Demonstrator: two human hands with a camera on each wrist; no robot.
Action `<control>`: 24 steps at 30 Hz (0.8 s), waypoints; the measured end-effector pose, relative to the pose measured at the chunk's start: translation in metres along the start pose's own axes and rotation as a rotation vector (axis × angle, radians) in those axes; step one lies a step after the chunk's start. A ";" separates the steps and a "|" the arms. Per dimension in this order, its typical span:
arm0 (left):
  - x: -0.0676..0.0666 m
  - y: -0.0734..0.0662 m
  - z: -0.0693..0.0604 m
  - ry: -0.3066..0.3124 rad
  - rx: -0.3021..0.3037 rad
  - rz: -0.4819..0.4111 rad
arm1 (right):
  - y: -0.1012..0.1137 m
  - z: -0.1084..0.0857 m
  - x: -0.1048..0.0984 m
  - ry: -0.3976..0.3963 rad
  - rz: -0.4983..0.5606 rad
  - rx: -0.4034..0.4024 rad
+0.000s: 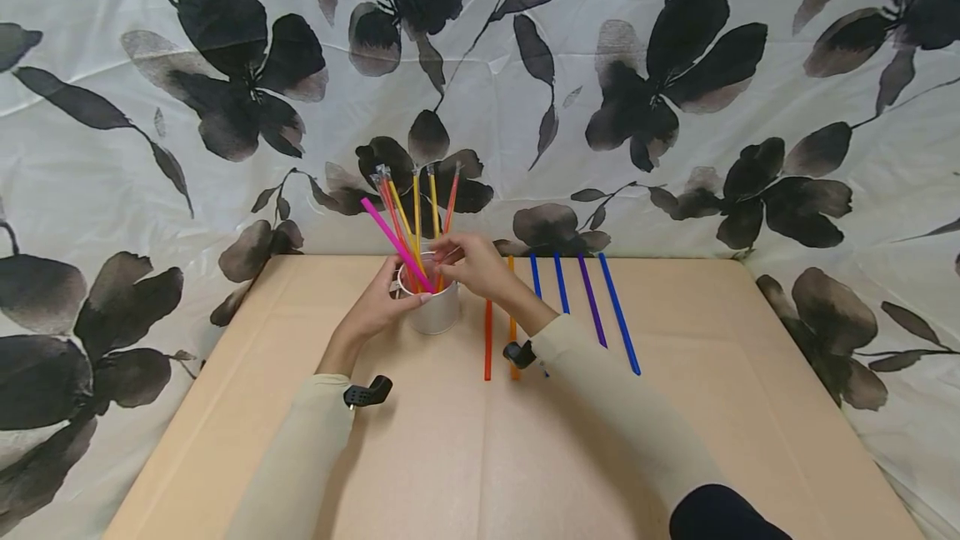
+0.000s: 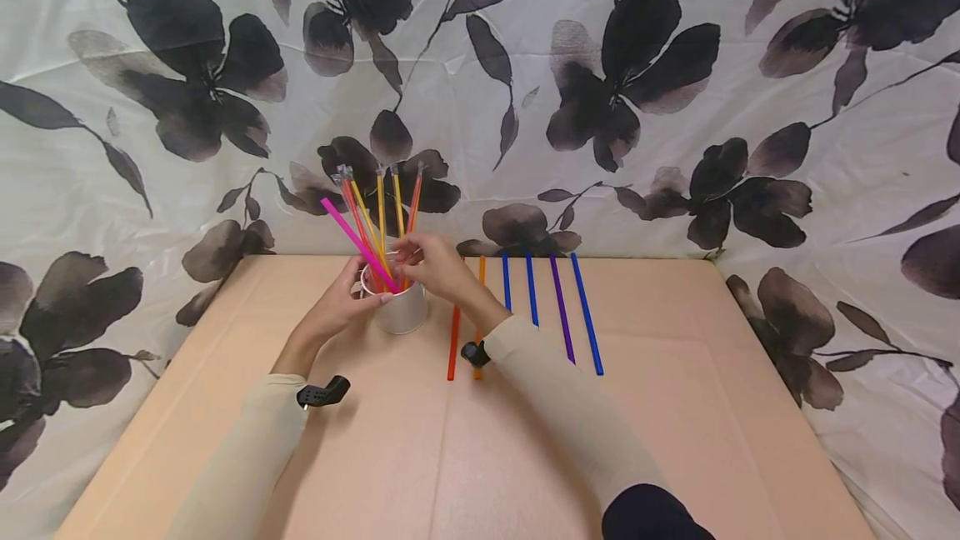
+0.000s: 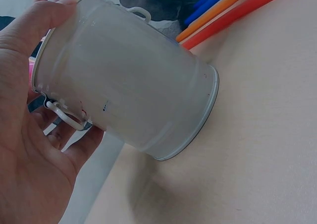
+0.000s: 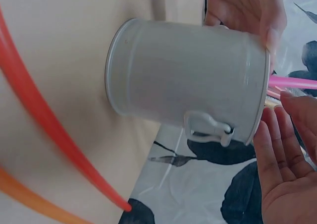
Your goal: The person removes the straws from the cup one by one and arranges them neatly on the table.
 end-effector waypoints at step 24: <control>-0.001 0.000 0.003 0.001 0.008 -0.027 | 0.014 0.019 0.028 -0.044 -0.132 -0.006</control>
Point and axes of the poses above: each hand's wrist, its own z-axis towards the middle knuckle, its own x-axis out of the palm, y = z × x, the point moved 10 cm from there along z, towards the middle knuckle, and after that the axes turned 11 degrees about x, right-handed, at the moved point
